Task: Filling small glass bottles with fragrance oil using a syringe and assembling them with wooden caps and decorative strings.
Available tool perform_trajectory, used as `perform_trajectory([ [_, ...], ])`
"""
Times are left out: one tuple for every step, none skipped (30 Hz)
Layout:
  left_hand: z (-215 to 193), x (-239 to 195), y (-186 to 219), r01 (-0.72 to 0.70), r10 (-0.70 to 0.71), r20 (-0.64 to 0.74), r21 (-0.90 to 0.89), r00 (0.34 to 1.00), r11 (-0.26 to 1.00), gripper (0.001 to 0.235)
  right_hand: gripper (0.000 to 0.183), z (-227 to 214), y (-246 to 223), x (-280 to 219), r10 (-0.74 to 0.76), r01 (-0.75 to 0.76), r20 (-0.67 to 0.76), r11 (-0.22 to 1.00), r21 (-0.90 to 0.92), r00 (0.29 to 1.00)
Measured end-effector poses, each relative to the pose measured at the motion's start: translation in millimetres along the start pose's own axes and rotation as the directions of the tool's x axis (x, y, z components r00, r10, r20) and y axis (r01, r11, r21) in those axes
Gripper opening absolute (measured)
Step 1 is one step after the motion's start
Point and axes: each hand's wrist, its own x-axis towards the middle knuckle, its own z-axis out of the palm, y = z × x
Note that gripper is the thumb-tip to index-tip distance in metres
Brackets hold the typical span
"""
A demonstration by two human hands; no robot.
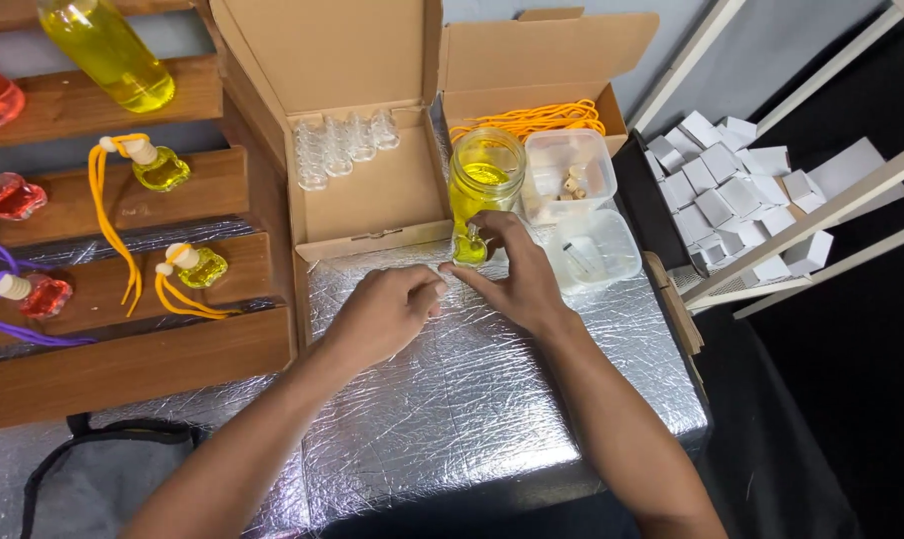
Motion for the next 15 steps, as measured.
perform_trajectory([
  [-12.4, -15.0, 19.2, 0.001, -0.001, 0.0, 0.002, 1.0, 1.0, 0.023, 0.058, -0.8, -1.6, 0.1, 0.0, 0.0, -0.001, 1.0, 0.002, 1.0],
  [-24.9, -29.7, 38.3, 0.032, -0.041, 0.082, 0.106, 0.996, 0.994, 0.027, 0.058, -1.4, -2.8, 0.5, 0.005, -0.005, 0.015, 1.0, -0.003, 1.0],
  [-36.7, -43.3, 57.5, 0.05, -0.085, 0.161, 0.208, 0.983, 0.977, 0.032, 0.058, -3.5, -3.8, 0.7, 0.011, -0.01, 0.032, 1.0, -0.012, 0.999],
  [-44.0, -53.8, 55.6, 0.048, -0.083, 0.163, 0.208, 0.983, 0.977, 0.032, 0.058, -4.9, -0.6, -0.5, 0.012, -0.011, 0.03, 1.0, -0.014, 0.999],
  [-51.7, -64.0, 53.4, 0.119, -0.204, 0.222, 0.344, 0.953, 0.931, 0.033, 0.06, -5.9, 2.6, -1.1, 0.045, -0.041, 0.094, 0.998, -0.048, 0.995],
  [-59.8, -74.3, 50.7, 0.173, -0.328, 0.262, 0.478, 0.908, 0.861, 0.041, 0.064, -6.5, 5.8, -1.6, 0.081, -0.068, 0.157, 0.994, -0.084, 0.984],
  [-66.5, -88.1, 41.9, 0.175, -0.329, 0.261, 0.477, 0.907, 0.861, 0.041, 0.064, -7.1, 4.8, -1.6, 0.08, -0.068, 0.159, 0.994, -0.083, 0.984],
  [-73.5, -101.9, 32.6, 0.297, -0.442, 0.163, 0.537, 0.882, 0.79, 0.023, 0.064, -7.2, 3.9, -1.5, 0.109, -0.094, 0.181, 0.991, -0.092, 0.977],
  [-80.6, -115.7, 23.1, 0.415, -0.542, 0.055, 0.58, 0.839, 0.701, 0.029, 0.063, -6.9, 3.2, -0.9, 0.138, -0.119, 0.204, 0.988, -0.101, 0.969],
  [-88.1, -131.5, 4.8, 0.418, -0.544, 0.054, 0.579, 0.837, 0.7, 0.029, 0.063, -6.1, 1.3, 0.1, 0.137, -0.119, 0.207, 0.988, -0.099, 0.969],
  [-95.1, -147.2, -13.5, 0.568, -0.705, -0.041, 0.627, 0.708, 0.534, 0.033, 0.063, -5.9, -0.6, 0.7, 0.151, -0.133, 0.218, 0.986, -0.096, 0.964],
  [-102.2, -163.0, -31.9, 0.688, -0.818, -0.159, 0.641, 0.552, 0.34, 0.037, 0.063, -5.5, -2.6, 1.4, 0.164, -0.147, 0.229, 0.985, -0.093, 0.96],
  [-92.9, -173.5, -136.4, 0.691, -0.82, -0.16, 0.639, 0.549, 0.338, 0.037, 0.063, -5.6, -0.6, 1.2, 0.163, -0.145, 0.232, 0.985, -0.091, 0.959],
  [-96.5, -221.2, -232.0, 0.697, -0.752, -0.251, 0.621, 0.61, 0.358, 0.03, 0.063, -5.2, 1.2, 0.9, 0.14, -0.121, 0.232, 0.988, -0.094, 0.962],
  [-121.0, -302.0, -303.7, 0.703, -0.676, -0.34, 0.604, 0.654, 0.377, 0.042, 0.064, -3.8, 1.9, -0.9, 0.119, -0.1, 0.235, 0.991, -0.093, 0.965],
])
